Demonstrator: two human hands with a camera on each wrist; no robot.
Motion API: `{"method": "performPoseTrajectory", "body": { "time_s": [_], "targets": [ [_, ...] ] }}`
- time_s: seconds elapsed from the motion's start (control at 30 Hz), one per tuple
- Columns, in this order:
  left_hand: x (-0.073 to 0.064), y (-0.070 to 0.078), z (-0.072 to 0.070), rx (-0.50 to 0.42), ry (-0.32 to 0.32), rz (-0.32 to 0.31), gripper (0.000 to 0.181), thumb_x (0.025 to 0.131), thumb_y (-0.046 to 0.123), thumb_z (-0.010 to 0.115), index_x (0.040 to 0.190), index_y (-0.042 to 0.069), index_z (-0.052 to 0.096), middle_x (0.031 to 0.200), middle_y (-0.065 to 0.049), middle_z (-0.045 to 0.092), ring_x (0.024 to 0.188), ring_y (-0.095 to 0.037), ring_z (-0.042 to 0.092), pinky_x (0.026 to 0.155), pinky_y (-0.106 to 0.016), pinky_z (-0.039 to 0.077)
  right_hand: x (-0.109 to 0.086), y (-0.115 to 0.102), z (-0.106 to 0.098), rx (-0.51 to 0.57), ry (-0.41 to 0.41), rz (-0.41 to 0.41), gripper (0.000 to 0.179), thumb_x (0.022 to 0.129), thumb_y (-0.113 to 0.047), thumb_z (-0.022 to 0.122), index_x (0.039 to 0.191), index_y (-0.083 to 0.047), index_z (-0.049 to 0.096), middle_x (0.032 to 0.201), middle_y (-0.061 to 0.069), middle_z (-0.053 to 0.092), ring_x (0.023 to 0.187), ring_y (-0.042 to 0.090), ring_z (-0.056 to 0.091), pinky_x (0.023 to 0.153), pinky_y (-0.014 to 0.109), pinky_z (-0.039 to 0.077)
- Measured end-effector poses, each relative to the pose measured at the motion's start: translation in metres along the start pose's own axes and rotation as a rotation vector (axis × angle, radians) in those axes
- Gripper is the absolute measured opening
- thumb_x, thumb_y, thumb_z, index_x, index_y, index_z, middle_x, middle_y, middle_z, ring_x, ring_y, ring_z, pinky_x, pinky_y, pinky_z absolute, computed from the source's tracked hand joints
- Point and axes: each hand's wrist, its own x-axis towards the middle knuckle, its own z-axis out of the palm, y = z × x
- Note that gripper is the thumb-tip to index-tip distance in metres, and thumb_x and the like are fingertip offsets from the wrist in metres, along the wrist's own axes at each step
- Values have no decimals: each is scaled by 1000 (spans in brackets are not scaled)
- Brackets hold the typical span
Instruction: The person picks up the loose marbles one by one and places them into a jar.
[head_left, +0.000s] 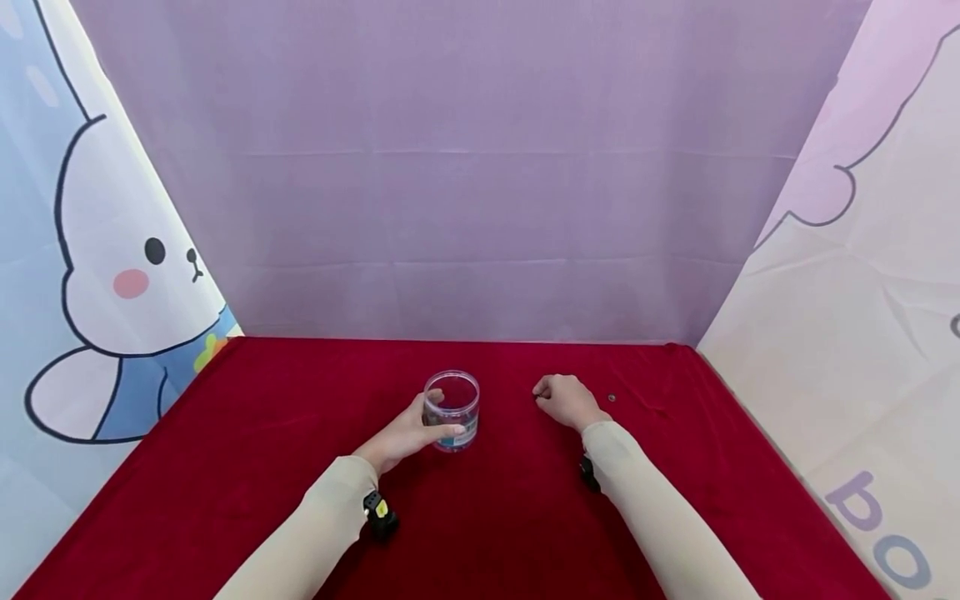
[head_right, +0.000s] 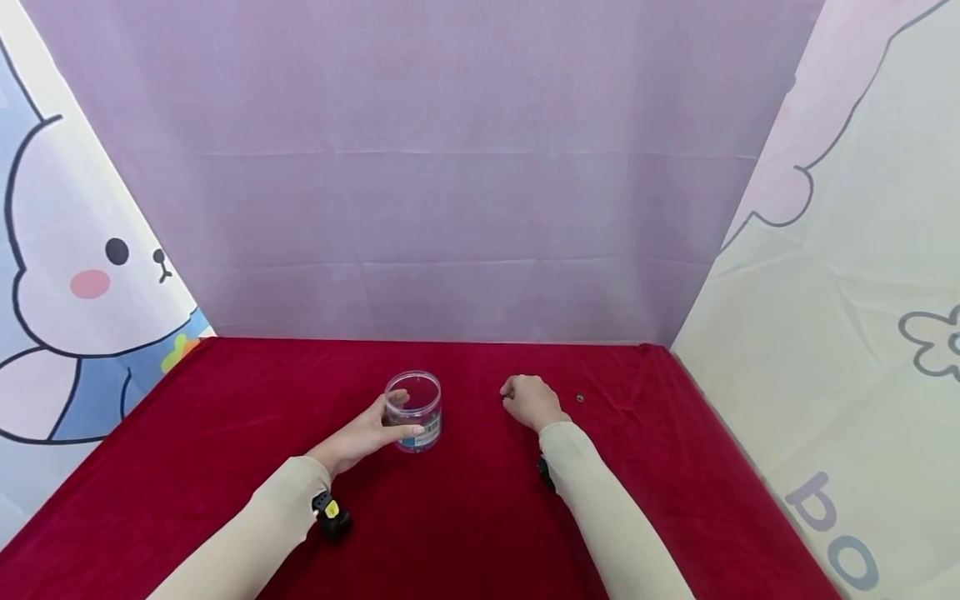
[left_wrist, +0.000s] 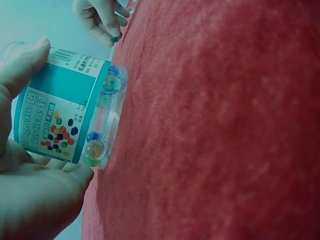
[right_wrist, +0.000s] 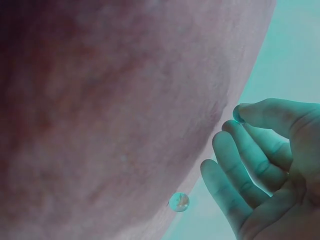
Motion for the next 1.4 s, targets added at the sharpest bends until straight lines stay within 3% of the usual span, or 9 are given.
{"method": "performPoseTrajectory", "body": {
  "time_s": [1.13,1.4],
  "targets": [
    [1,-4,0,-37,4,5,96,86,39,80,157,8,22,159,-12,30,140,-36,32,109,-61,33,-21,-28,-10,83,64,-114,21,93,-10,72,113,-7,72,107,2,69,102,22,65,84,39,55],
    [0,-4,-1,-38,8,-4,97,84,40,81,157,10,23,158,-10,30,139,-35,32,109,-61,33,-22,-38,-13,81,108,-184,19,93,-10,72,112,-10,73,104,1,69,97,19,65,83,37,55]
  ]
}}
